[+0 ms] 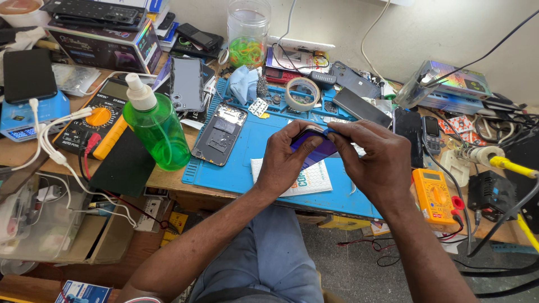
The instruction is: The person disassembles a smartphone, removes the battery, cleans the interior with a cloth, and reassembles the device. They use a screwdriver and a plastic pry tool to open the case and handle the internal components.
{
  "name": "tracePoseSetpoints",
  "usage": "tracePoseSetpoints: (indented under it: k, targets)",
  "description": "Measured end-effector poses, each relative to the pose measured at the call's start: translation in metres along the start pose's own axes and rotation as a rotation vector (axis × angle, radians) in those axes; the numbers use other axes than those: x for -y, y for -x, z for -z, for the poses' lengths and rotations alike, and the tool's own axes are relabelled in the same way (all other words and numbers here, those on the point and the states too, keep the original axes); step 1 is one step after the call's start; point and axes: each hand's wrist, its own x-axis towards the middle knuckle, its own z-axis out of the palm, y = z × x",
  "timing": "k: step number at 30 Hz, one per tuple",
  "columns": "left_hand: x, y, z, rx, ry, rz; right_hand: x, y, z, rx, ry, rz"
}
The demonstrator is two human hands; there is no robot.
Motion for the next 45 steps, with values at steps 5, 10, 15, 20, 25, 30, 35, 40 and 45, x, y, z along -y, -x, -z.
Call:
tracePoseSetpoints:
  k: [5,10,15,20,25,30,35,40,45]
  targets:
    - [-0.003,-0.003,-0.005,-0.022,-0.054,0.016,-0.002,0.001,-0.002,-0.015,-0.011,-0.005]
    - [-0.004,-0.004,-0.009,-0.032,-0.097,-0.004,-0.006,0.001,-0.002,-0.012,0.006,0.004]
    - [-0.004,-0.008,-0.013,-0.044,-0.131,-0.005,-0.009,-0.001,-0.003,-0.024,0.03,-0.002]
    - [-0.006,-0.008,-0.014,-0.044,-0.179,-0.037,-0.008,0.0,-0.004,-0.032,0.013,0.008]
    - [-0.006,-0.008,-0.015,-0.04,-0.191,-0.059,-0.013,0.007,-0.007,-0.069,0.02,0.026]
    - [-0.006,-0.01,-0.018,-0.015,-0.192,-0.092,-0.018,0.018,-0.009,-0.139,0.011,0.044]
    - [-0.01,-0.014,-0.023,0.037,-0.21,-0.064,-0.019,0.026,-0.009,-0.21,0.022,0.006]
    - [-0.004,-0.014,-0.032,0.055,-0.214,-0.1,-0.026,0.041,-0.013,-0.291,-0.033,-0.023]
    - [-0.004,-0.014,-0.038,0.045,-0.281,-0.117,-0.03,0.047,-0.012,-0.308,-0.082,-0.074]
